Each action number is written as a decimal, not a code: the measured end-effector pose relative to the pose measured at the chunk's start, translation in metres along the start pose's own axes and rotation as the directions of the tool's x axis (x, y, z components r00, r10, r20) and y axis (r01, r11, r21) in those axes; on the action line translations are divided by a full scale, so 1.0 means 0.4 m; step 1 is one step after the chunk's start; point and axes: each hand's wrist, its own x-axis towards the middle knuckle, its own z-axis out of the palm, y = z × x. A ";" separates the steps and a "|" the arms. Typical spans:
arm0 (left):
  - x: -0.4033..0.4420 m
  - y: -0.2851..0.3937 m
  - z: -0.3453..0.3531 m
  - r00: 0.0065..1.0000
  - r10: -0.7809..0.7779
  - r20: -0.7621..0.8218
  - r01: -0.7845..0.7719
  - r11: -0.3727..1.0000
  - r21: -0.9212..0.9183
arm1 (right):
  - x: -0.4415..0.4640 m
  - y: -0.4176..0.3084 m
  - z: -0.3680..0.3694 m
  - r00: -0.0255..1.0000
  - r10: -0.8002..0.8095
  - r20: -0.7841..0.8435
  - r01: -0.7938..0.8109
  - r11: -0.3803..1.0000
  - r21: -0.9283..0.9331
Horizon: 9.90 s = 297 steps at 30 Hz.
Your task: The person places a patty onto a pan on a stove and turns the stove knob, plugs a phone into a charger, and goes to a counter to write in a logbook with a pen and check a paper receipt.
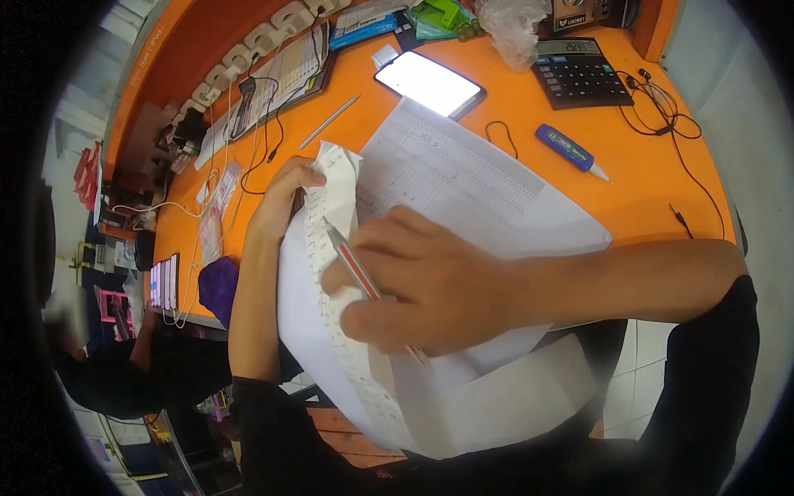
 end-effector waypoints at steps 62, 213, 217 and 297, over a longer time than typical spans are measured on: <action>-0.422 -0.087 0.162 0.904 0.295 -0.309 -0.284 0.955 0.083 | -0.019 0.083 -0.052 0.745 0.530 0.405 -0.301 0.809 -0.505; -0.424 -0.089 0.163 0.903 0.290 -0.317 -0.313 0.950 -0.023 | 0.033 0.104 -0.031 0.896 0.333 0.293 -0.286 0.939 -0.192; -0.428 -0.085 0.165 0.904 0.279 -0.325 -0.305 0.952 -0.030 | 0.031 0.105 -0.029 0.886 0.351 0.302 -0.300 0.932 -0.204; -0.426 -0.083 0.173 0.892 0.304 -0.335 -0.329 0.944 -0.021 | 0.028 0.108 -0.032 0.861 0.390 0.327 -0.335 0.918 -0.212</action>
